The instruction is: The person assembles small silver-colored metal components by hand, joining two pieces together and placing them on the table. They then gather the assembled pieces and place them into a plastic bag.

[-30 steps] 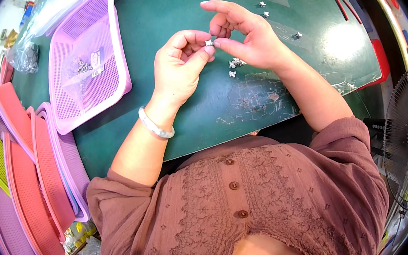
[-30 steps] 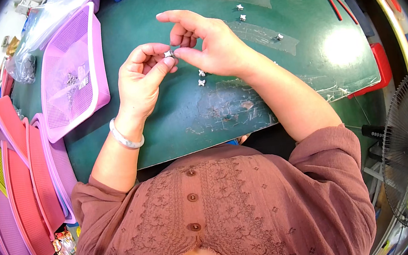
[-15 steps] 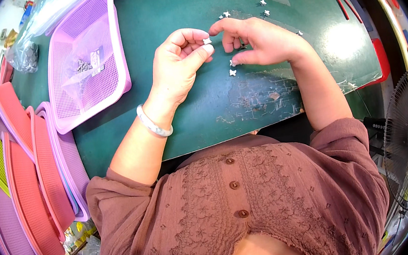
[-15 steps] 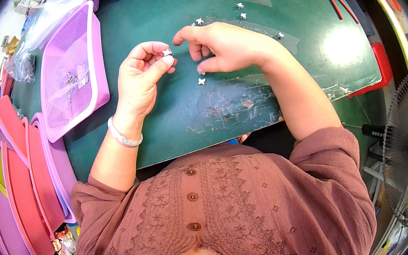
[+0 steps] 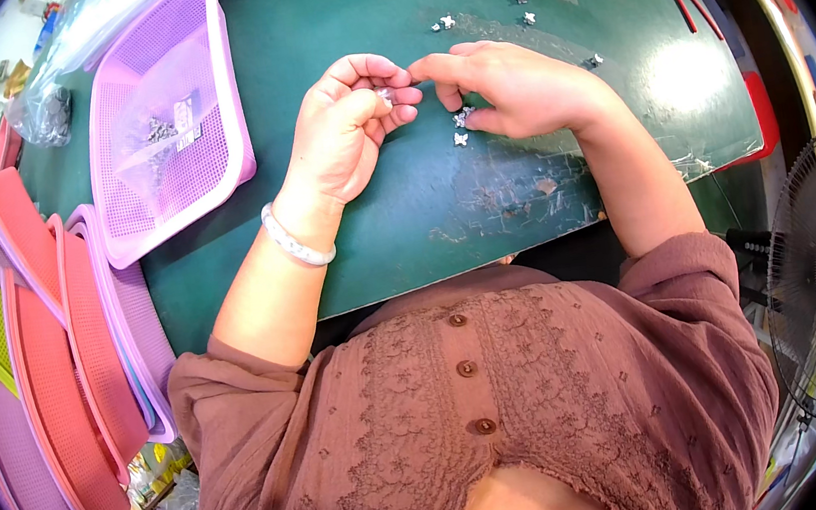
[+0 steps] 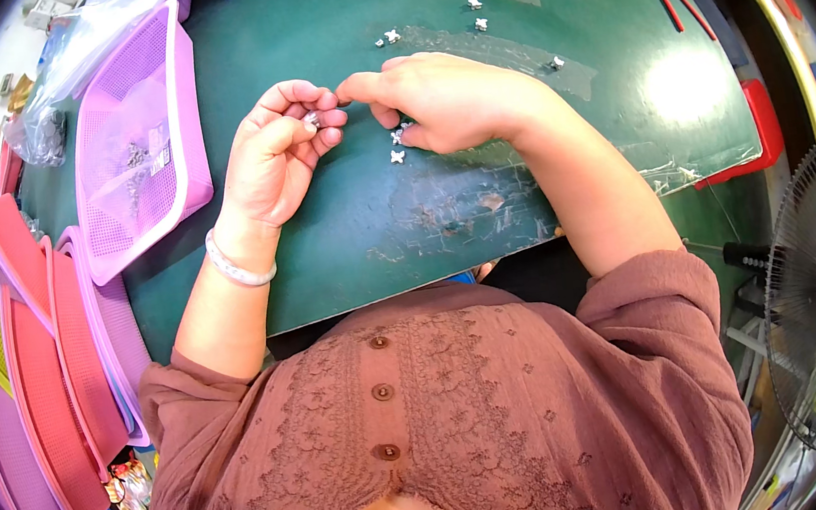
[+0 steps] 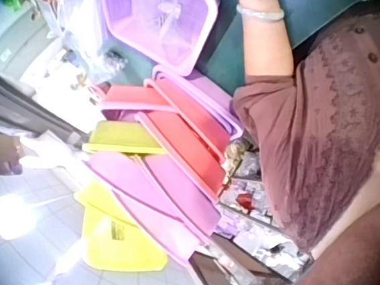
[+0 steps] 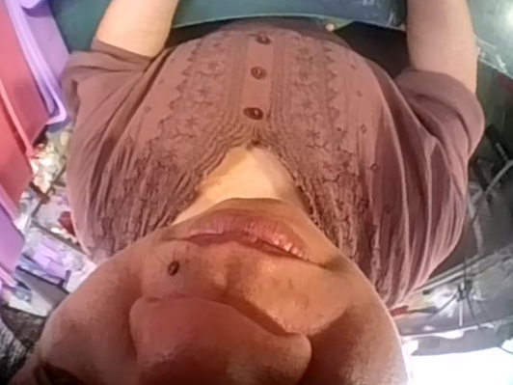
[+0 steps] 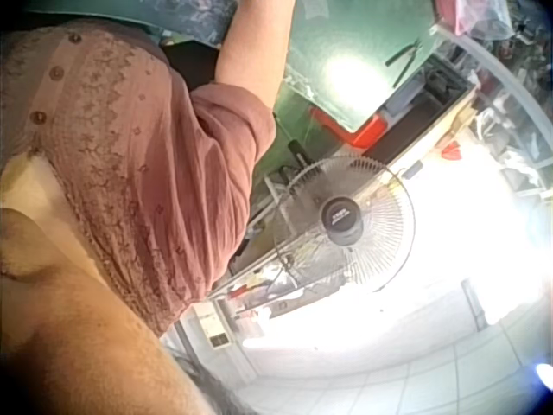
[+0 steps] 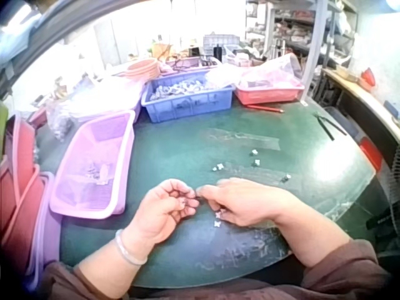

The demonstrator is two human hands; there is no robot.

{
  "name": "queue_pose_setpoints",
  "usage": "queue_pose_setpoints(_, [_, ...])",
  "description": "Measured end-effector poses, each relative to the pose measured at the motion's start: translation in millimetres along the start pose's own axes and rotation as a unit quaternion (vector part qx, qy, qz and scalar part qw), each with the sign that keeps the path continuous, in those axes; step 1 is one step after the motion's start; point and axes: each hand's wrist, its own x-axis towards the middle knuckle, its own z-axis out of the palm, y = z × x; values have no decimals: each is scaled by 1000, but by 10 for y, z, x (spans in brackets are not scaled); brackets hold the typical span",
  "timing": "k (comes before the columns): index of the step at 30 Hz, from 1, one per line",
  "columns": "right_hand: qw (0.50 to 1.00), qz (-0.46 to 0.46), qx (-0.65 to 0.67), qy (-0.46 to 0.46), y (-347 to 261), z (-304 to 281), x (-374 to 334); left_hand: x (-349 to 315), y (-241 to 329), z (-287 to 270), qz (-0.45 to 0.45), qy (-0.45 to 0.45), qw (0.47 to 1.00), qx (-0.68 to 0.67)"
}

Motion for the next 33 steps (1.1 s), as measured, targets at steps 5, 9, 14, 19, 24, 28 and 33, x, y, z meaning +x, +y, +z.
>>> queue_pose_setpoints(5, [1000,-10,-2,-3,4,28,24,7,-5,-47,-19,15,999,35])
queue_pose_setpoints(9, [999,-13,13,45,-6,25,39,23,-15,-38,-41,35,995,88])
queue_pose_setpoints(14, [985,-59,38,161,-30,8,80,-30,-5,55,-90,26,983,160])
queue_pose_setpoints(19, [974,-63,81,200,-73,22,91,-49,-25,77,-87,2,986,144])
queue_pose_setpoints(24, [968,-61,122,213,-79,44,95,-36,-41,51,-70,-6,988,134])
queue_pose_setpoints(28, [961,-73,156,218,-75,46,100,-49,-17,55,-65,-16,989,135])
queue_pose_setpoints(33, [961,-71,167,207,-67,42,87,-47,-9,50,-66,-25,987,143])
